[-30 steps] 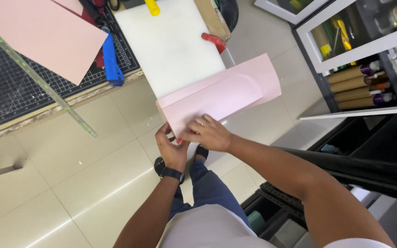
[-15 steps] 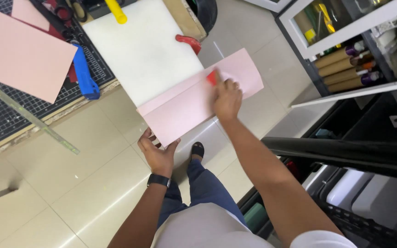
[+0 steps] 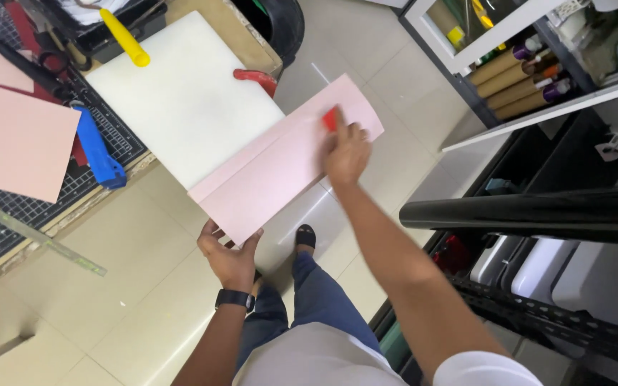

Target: Applying glue to a board with a roller and attaching a pink sheet, then smoothing it with a squeegee

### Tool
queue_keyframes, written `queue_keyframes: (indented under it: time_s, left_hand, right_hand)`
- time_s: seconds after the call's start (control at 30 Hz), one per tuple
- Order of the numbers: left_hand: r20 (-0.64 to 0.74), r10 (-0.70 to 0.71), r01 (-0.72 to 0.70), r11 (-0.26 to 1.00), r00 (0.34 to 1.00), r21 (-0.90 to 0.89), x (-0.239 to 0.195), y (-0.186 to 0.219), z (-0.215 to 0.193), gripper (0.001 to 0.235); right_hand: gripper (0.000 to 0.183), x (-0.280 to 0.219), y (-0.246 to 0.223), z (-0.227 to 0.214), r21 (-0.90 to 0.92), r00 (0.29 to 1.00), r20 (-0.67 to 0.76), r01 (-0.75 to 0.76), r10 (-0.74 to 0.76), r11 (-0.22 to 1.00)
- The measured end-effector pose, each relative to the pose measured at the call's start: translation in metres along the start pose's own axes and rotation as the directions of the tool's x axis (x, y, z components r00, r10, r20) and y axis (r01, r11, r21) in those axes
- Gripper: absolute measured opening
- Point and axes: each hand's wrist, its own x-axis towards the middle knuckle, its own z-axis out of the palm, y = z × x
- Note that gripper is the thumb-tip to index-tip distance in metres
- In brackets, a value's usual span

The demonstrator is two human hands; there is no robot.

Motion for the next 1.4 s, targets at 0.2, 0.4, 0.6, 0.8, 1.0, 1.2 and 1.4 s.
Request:
queue_keyframes:
  time_s: [0.2,0.4,0.6,0.8,1.0,1.2,1.4]
  left_hand:
    - [-0.002,0.031,-0.031,0.999,1.000,0.038,0.005,-0.006,0.002,0.095]
    - [-0.009,0.082,-0.082,0.995,0.997,0.059,0.001,-0.004,0.002,0.096]
    - [-0.011,0.064,-0.063,0.996,0.998,0.069,0.002,0.002,0.005,0.096]
    - [-0.056,0.008,-0.006,1.000,0.998,0.023,0.006,0.008,0.007,0.090]
    - [-0.045,-0.063,0.063,0.998,0.997,0.000,0.001,0.029,0.004,0.087]
    - [-0.047,-0.026,0.026,1.000,0.999,-0.013,0.003,0.016,0.005,0.085]
    - [-0.042,-0.103,0.102,0.995,0.994,-0.019,-0.003,0.033,0.000,0.094]
  right_hand:
    - [0.049,-0.094,-0.108,-0.078,0.372,0.919,0.229,0.223,-0.322,0.901]
    - [0.056,-0.018,0.025,-0.021,0.000,0.998,-0.065,0.025,-0.025,1.000]
    - [0.046,-0.040,0.013,-0.042,0.069,0.998,-0.040,0.056,-0.054,0.996]
    - [0.066,-0.043,0.014,-0.052,-0.003,0.993,-0.106,0.060,-0.060,0.998]
    - [0.054,-0.055,0.005,-0.030,0.134,0.988,-0.149,0.070,-0.050,0.989]
    - [0.077,-0.114,-0.073,-0.051,0.160,0.909,0.209,0.331,-0.360,0.930]
    - [0.064,0.001,0.116,-0.006,0.096,0.973,-0.179,-0.131,0.147,0.987]
